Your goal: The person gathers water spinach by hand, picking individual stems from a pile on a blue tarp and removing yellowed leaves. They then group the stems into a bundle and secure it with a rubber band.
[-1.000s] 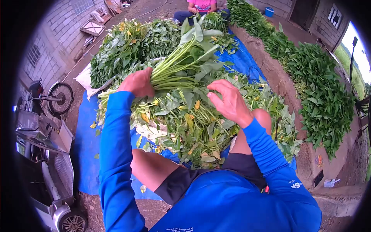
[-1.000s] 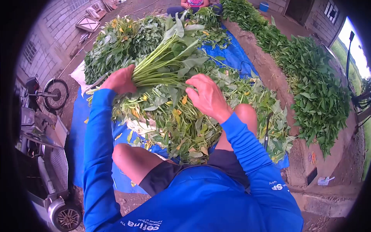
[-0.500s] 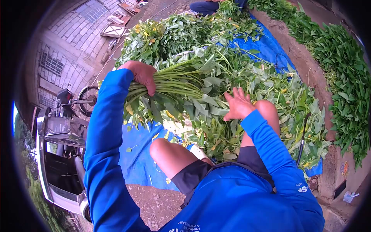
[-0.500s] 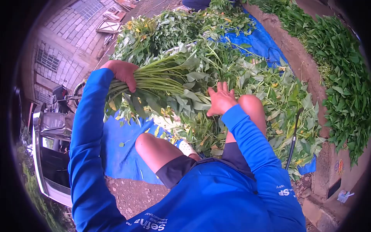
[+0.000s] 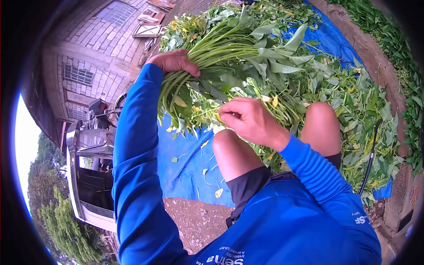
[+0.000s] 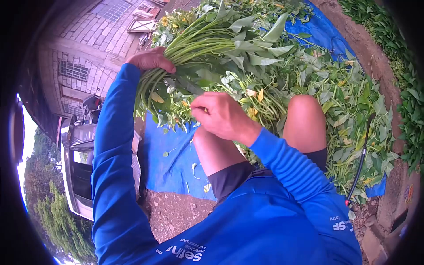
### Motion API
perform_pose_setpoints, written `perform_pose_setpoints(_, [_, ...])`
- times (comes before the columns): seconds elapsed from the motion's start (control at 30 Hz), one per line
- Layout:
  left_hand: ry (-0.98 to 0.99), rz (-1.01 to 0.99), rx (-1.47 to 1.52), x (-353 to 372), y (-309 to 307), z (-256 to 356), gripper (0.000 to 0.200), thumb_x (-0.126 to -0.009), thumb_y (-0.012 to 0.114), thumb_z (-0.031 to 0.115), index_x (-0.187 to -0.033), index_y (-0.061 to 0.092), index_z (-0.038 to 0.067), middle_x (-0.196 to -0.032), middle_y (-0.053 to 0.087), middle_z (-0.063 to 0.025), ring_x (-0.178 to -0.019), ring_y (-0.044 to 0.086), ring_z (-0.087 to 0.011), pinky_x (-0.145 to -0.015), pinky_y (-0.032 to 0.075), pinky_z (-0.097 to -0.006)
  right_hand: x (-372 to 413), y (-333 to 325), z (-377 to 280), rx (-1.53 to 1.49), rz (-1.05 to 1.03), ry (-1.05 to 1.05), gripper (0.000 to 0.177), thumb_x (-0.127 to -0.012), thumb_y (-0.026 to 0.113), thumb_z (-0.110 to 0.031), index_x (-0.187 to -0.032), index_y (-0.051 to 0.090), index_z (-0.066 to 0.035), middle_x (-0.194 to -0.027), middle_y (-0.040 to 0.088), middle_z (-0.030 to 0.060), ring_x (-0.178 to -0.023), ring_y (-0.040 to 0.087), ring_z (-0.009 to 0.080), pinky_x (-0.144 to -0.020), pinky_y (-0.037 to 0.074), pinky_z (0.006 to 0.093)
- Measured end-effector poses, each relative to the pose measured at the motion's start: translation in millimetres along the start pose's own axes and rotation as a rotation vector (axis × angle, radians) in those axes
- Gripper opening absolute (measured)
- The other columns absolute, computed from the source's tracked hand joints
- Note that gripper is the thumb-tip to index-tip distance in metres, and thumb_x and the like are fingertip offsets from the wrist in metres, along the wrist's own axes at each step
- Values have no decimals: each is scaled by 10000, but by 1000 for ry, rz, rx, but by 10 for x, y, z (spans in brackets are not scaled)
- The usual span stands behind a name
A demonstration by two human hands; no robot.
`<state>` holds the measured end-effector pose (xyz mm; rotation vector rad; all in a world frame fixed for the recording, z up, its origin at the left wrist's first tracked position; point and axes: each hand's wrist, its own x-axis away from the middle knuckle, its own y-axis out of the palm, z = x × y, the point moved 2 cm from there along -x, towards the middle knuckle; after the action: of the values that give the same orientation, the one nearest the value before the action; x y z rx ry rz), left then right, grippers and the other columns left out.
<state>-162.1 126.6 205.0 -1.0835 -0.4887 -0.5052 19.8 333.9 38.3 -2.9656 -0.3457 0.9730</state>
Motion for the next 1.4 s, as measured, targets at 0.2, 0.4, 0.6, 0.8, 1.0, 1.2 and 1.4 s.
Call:
perform_pose_setpoints(0.2, [300,216,-283,27,251,363,796,-716,897,180,-1438,615,-1,-1209,764,-169,-1065,740,-262,-966,592,-400,-37,135,-237,100,-351,29,273,-933,740,-219,-1053,789,20,-980,770,220,-888,747,405,-830,590,476])
perform_pose_setpoints(0.4, [580,419,-734,180,923,920,656,-711,862,174,-1288,607,-3,-1067,746,-268,-1002,738,-442,-908,576,-499,-352,-1099,-363,-86,68,115,283,-1080,681,-250,-1102,792,9,-947,783,80,-891,750,171,-803,626,379])
perform_pose_setpoints(0.6, [982,578,-735,291,1886,919,610,-752,803,57,-1312,562,65,-952,691,-171,-885,712,-416,-758,568,-506,-661,-1598,-626,-271,164,68,401,-1129,589,-347,-1155,767,11,-1032,776,101,-996,752,200,-947,608,365])
perform_pose_setpoints(0.8, [971,817,-737,462,2958,28,329,-913,652,139,-1237,608,105,-883,551,-60,-800,617,-255,-695,501,-409,430,-810,-366,861,-160,97,237,-1022,664,-245,-923,707,-34,-850,684,178,-823,671,393,-755,520,517])
perform_pose_setpoints(1.0, [721,860,-674,569,3835,-672,469,-938,693,253,-1386,616,136,-1040,613,-79,-927,645,-257,-850,534,-420,1327,-365,147,798,-163,31,234,-970,734,-176,-1123,715,0,-1067,732,146,-1007,687,360,-907,523,480])
perform_pose_setpoints(1.2, [511,584,-458,979,3952,-645,647,-943,661,200,-1565,529,81,-1397,599,-218,-1334,574,-401,-1206,410,-555,1316,-303,-153,840,-368,142,411,-929,767,-176,-1277,697,31,-1249,691,187,-1204,630,364,-1034,485,484])
perform_pose_setpoints(1.4, [526,470,-68,1324,3677,-615,500,-927,771,162,-1395,659,29,-1356,669,-228,-1253,654,-400,-1113,508,-509,1335,-284,-429,961,-611,261,471,-902,801,-233,-1304,713,-3,-1284,703,142,-1245,618,313,-1089,428,508])
